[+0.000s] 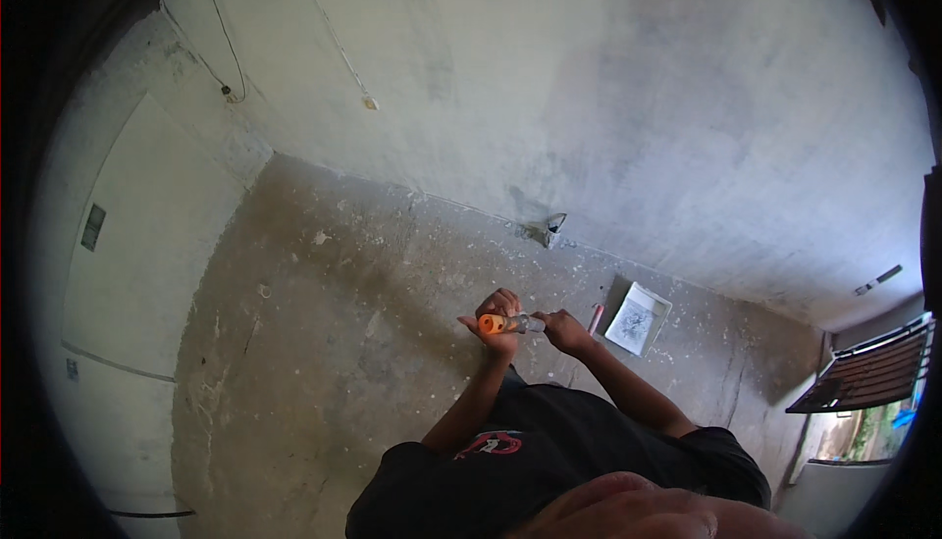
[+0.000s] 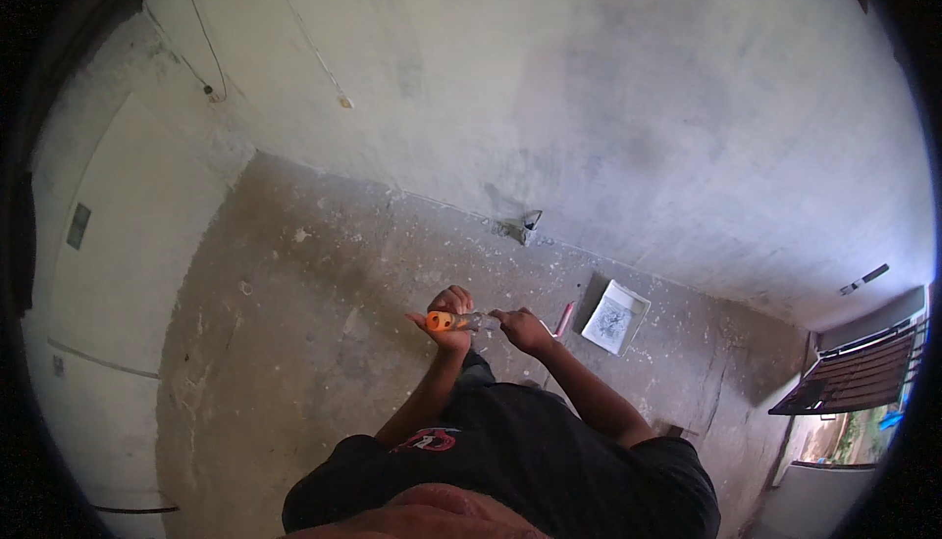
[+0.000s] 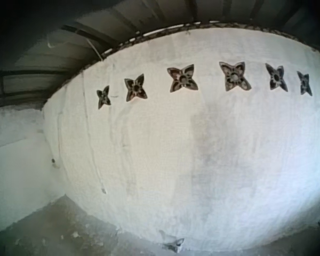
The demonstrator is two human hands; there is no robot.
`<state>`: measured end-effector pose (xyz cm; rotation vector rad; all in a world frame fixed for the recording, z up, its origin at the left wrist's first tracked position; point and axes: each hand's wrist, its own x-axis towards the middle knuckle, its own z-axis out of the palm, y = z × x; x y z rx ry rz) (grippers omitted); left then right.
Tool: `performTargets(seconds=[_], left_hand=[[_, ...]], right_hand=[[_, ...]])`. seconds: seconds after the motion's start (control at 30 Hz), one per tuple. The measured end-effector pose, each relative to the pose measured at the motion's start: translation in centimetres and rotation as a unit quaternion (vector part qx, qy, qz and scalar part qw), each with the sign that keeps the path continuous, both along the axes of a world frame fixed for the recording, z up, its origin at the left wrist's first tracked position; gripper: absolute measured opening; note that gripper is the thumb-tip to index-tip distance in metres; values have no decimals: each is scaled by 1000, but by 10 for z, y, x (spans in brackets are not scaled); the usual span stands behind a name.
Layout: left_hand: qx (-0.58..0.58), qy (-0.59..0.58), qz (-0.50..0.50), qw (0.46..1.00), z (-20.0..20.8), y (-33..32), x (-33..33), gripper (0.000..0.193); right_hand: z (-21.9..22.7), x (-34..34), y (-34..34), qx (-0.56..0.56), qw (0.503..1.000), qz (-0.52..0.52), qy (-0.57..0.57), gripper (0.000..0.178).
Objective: The person is painting a wall using a paint roller.
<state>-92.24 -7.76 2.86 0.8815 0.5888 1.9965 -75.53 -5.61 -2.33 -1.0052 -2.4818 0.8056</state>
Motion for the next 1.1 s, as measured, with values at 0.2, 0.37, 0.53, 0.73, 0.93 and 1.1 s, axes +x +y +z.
performTargets(seconds=[0.2, 0.37, 0.53, 0.73, 0.93, 1.1], left_hand=[[5, -77, -26, 997, 8, 23, -33, 87], [-17, -144, -93, 985, 16, 63, -79, 89], [-2, -80, -88, 993, 20, 107, -119, 87], [-15, -24, -14, 999, 21, 142, -163, 89], [33, -11, -20, 999, 8, 152, -193, 90], [10, -78, -29, 996, 3, 146, -199, 86]], right_hand=[[-2, -40, 32, 11, 1000, 26, -2, 34], [-1, -86, 67, -56, 993, 0, -103, 34], [0, -124, 108, 14, 999, -16, -50, 36], [10, -160, 142, 26, 996, -43, -70, 36], [14, -191, 154, 20, 997, -17, -75, 37], [15, -206, 165, -8, 999, 15, -33, 44]])
